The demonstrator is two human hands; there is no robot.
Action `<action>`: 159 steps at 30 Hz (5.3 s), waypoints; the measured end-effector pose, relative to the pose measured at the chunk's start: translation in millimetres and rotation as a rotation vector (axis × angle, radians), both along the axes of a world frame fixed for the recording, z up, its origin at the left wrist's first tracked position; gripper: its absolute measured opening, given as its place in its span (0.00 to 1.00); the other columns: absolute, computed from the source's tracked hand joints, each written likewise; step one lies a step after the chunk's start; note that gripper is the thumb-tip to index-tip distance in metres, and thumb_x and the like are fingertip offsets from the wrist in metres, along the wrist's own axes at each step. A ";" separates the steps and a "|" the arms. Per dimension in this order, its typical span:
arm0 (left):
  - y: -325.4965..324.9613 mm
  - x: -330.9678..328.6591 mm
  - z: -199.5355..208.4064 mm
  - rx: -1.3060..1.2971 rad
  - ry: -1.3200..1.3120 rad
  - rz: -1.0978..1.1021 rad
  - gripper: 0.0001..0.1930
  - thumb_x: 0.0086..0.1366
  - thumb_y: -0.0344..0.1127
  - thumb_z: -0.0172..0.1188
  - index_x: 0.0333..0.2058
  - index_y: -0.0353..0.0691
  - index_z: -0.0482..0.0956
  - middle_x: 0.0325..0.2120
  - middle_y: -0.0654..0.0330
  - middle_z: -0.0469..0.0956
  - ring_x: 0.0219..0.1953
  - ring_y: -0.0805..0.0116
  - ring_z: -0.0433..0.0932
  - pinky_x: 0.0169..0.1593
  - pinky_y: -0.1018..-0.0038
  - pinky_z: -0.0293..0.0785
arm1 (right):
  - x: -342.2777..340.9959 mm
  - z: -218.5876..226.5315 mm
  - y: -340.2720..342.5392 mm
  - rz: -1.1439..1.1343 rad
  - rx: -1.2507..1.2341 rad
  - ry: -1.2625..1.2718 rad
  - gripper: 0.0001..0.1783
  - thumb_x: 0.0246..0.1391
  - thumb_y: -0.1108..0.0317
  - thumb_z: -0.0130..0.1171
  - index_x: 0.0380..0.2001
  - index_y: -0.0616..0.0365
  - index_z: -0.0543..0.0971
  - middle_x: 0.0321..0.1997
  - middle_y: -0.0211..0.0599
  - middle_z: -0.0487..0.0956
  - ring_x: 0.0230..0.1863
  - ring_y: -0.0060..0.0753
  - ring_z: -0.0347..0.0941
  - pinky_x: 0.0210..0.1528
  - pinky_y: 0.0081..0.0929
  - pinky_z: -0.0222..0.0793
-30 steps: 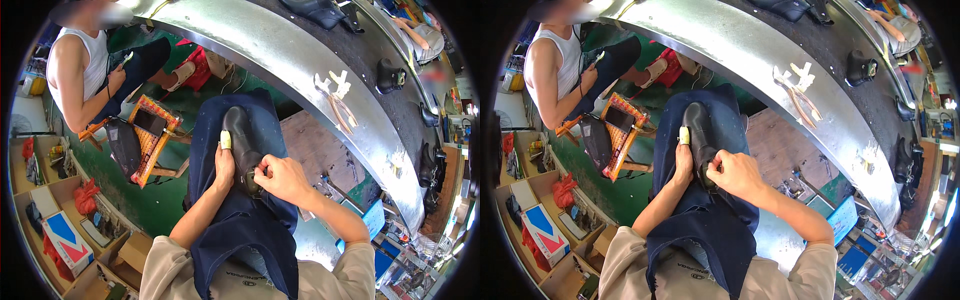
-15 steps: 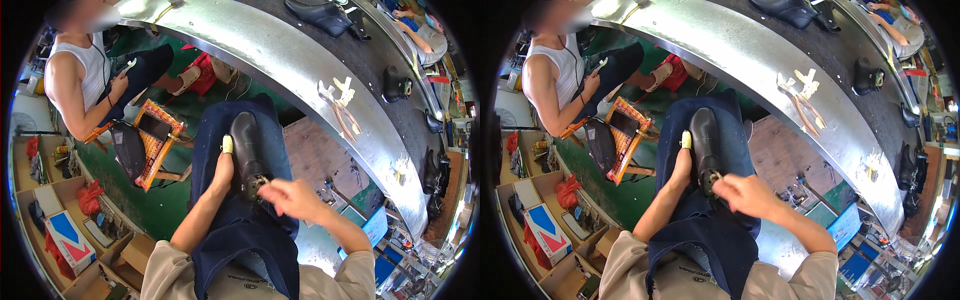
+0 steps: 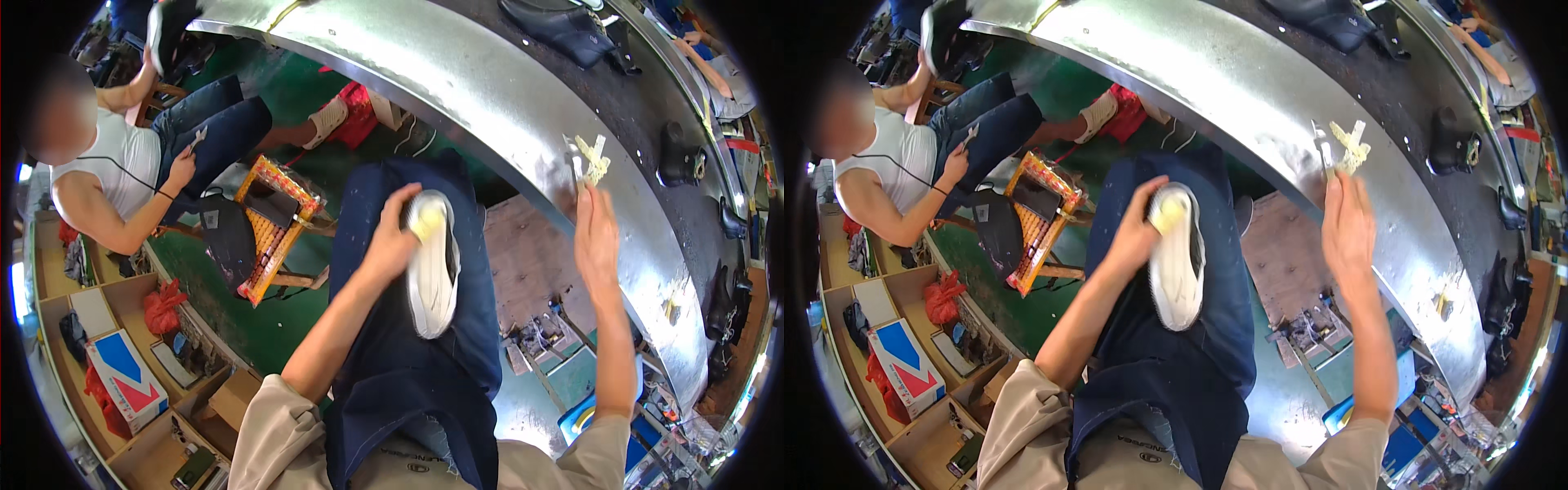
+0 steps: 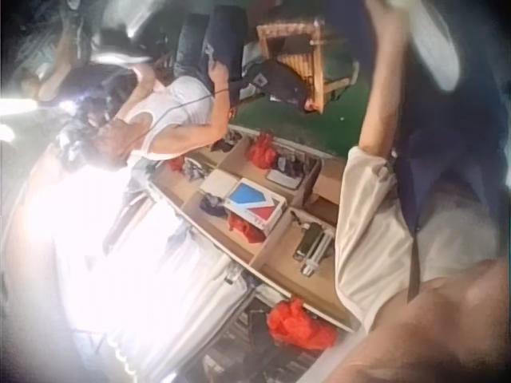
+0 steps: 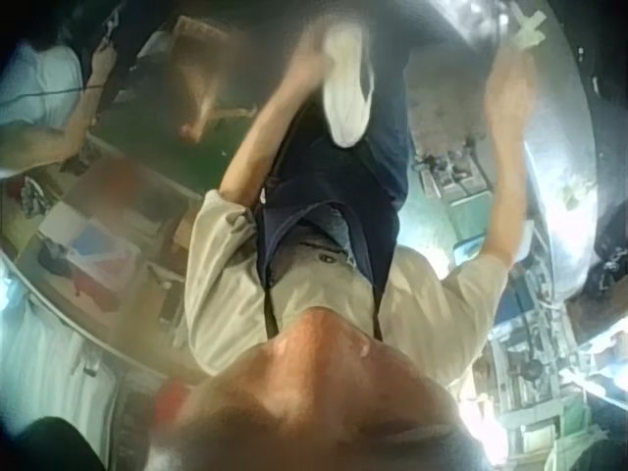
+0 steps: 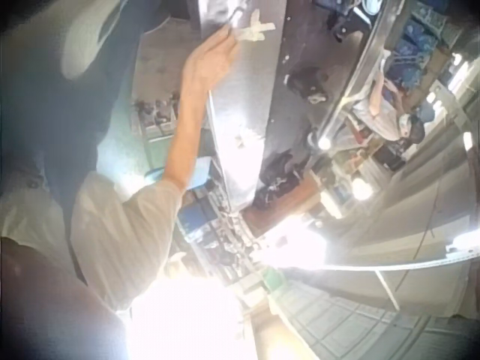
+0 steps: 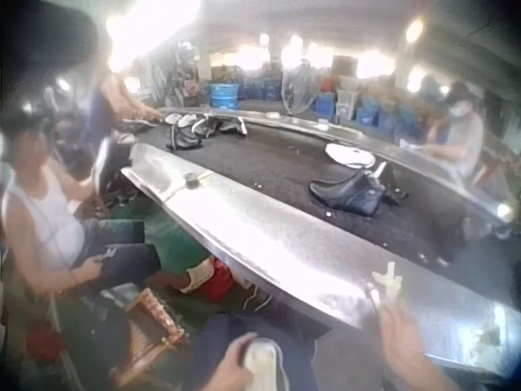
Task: The recorder is using pliers to pull and secure the upper material of a shoe around a last, repeating the process for multiple shoes on a production line.
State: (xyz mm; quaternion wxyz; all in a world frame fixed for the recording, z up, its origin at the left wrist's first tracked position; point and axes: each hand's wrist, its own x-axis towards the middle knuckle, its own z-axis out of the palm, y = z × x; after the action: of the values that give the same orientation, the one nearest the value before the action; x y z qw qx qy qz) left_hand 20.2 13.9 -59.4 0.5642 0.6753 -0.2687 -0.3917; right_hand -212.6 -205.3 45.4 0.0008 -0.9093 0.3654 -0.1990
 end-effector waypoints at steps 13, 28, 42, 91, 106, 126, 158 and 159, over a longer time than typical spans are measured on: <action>29.1 3.2 48.4 -0.112 -0.239 -0.188 0.31 0.72 0.49 0.56 0.66 0.35 0.68 0.67 0.49 0.69 0.76 0.52 0.57 0.75 0.60 0.53 | 39.6 -1.3 121.6 0.092 2.243 -0.367 0.31 0.75 0.48 0.48 0.65 0.64 0.71 0.57 0.44 0.82 0.53 0.33 0.82 0.46 0.32 0.83; 28.7 -4.0 19.8 -0.201 -0.206 -0.059 0.19 0.70 0.32 0.61 0.57 0.33 0.73 0.58 0.49 0.77 0.69 0.53 0.69 0.72 0.61 0.61 | 36.2 -50.9 143.0 0.341 0.897 -0.045 0.14 0.68 0.60 0.59 0.45 0.60 0.74 0.28 0.48 0.83 0.31 0.53 0.83 0.32 0.46 0.75; 36.9 37.2 69.7 -0.008 0.244 -0.398 0.28 0.70 0.30 0.57 0.68 0.41 0.66 0.75 0.50 0.57 0.79 0.56 0.48 0.77 0.62 0.45 | 42.5 -2.8 143.3 0.320 1.056 0.212 0.13 0.70 0.61 0.55 0.42 0.60 0.69 0.27 0.44 0.82 0.30 0.53 0.81 0.31 0.45 0.74; 92.2 -80.4 42.3 0.270 0.704 0.267 0.24 0.81 0.36 0.46 0.71 0.42 0.62 0.68 0.54 0.68 0.70 0.62 0.66 0.71 0.65 0.63 | 28.2 46.0 141.3 0.620 0.677 0.619 0.07 0.60 0.70 0.58 0.34 0.64 0.75 0.23 0.48 0.81 0.25 0.48 0.83 0.26 0.41 0.78; 67.0 -26.1 41.5 0.349 0.928 -0.148 0.28 0.75 0.56 0.52 0.61 0.41 0.76 0.55 0.56 0.81 0.57 0.61 0.79 0.64 0.58 0.70 | 13.8 -43.2 206.9 0.081 1.539 -0.098 0.16 0.69 0.58 0.59 0.38 0.63 0.78 0.26 0.43 0.84 0.27 0.40 0.85 0.28 0.36 0.78; 106.7 -78.3 35.4 -0.125 0.647 -0.013 0.43 0.80 0.53 0.43 0.77 0.42 0.28 0.79 0.53 0.36 0.79 0.58 0.41 0.78 0.62 0.41 | -20.3 13.8 126.1 0.155 1.605 0.433 0.19 0.69 0.53 0.56 0.36 0.60 0.79 0.25 0.39 0.84 0.26 0.37 0.83 0.30 0.33 0.76; 65.4 -27.3 8.1 -0.050 0.318 0.045 0.30 0.79 0.37 0.47 0.75 0.41 0.55 0.78 0.56 0.50 0.79 0.61 0.45 0.78 0.66 0.42 | 56.2 -17.4 122.2 0.464 0.689 0.322 0.16 0.69 0.57 0.57 0.38 0.60 0.72 0.28 0.48 0.82 0.28 0.53 0.82 0.29 0.46 0.76; 60.0 -26.6 12.7 -0.077 0.476 0.074 0.31 0.79 0.37 0.49 0.76 0.41 0.53 0.78 0.57 0.50 0.79 0.63 0.45 0.78 0.67 0.42 | 52.8 -23.4 128.5 0.384 0.730 0.292 0.16 0.69 0.57 0.57 0.37 0.60 0.71 0.26 0.48 0.82 0.26 0.53 0.81 0.27 0.46 0.75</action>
State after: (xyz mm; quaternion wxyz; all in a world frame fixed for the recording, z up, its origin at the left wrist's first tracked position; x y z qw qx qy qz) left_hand -6.4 73.9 -46.8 0.6509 0.5514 -0.1176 -0.5084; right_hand -159.8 -76.8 22.0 0.3074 -0.9195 0.2324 0.0773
